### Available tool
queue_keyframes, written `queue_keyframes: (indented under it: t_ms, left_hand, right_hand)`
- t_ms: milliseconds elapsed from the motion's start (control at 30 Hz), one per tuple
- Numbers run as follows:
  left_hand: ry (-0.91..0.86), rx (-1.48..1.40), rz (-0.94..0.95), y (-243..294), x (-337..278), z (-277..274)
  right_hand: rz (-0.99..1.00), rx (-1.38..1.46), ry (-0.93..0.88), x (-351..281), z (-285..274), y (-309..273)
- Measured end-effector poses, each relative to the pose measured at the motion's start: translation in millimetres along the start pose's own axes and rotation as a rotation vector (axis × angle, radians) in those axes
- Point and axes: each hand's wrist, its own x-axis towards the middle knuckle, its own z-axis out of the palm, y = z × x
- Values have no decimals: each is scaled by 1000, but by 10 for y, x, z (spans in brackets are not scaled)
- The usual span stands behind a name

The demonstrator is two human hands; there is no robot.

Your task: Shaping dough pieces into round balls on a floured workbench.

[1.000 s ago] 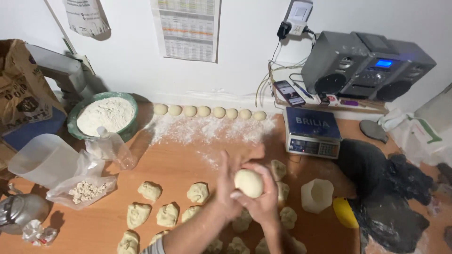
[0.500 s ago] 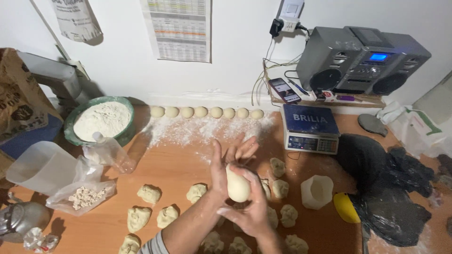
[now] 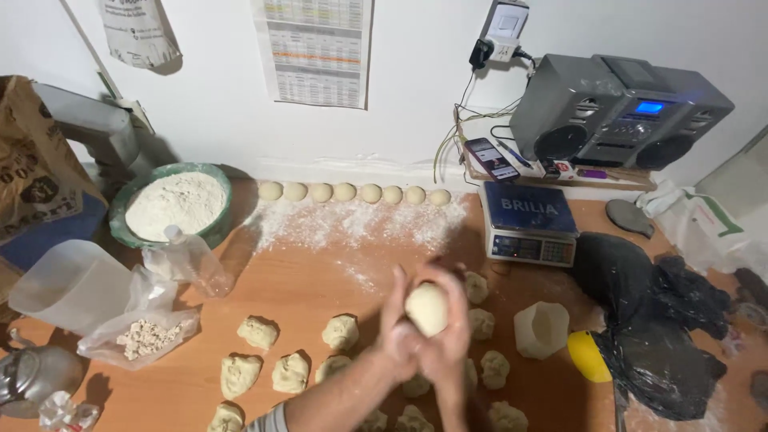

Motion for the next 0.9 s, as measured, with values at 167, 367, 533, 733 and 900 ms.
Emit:
queue_keyframes:
  t_ms: [167, 367, 533, 733, 900]
  left_hand:
    - [222, 171, -25, 584, -24, 745]
    - [-559, -382, 105, 401, 35, 328]
    - [158, 238, 84, 463, -72, 665]
    - [179, 199, 65, 755, 50, 791]
    - [-177, -255, 58, 108, 66, 293]
  right_hand:
    - [261, 108, -118, -210, 15, 62]
    - [-134, -181, -52, -102, 189, -133]
    - [26, 75, 92, -74, -22, 246]
    - [164, 21, -110, -242, 42, -52]
    - [59, 27, 23, -154, 24, -31]
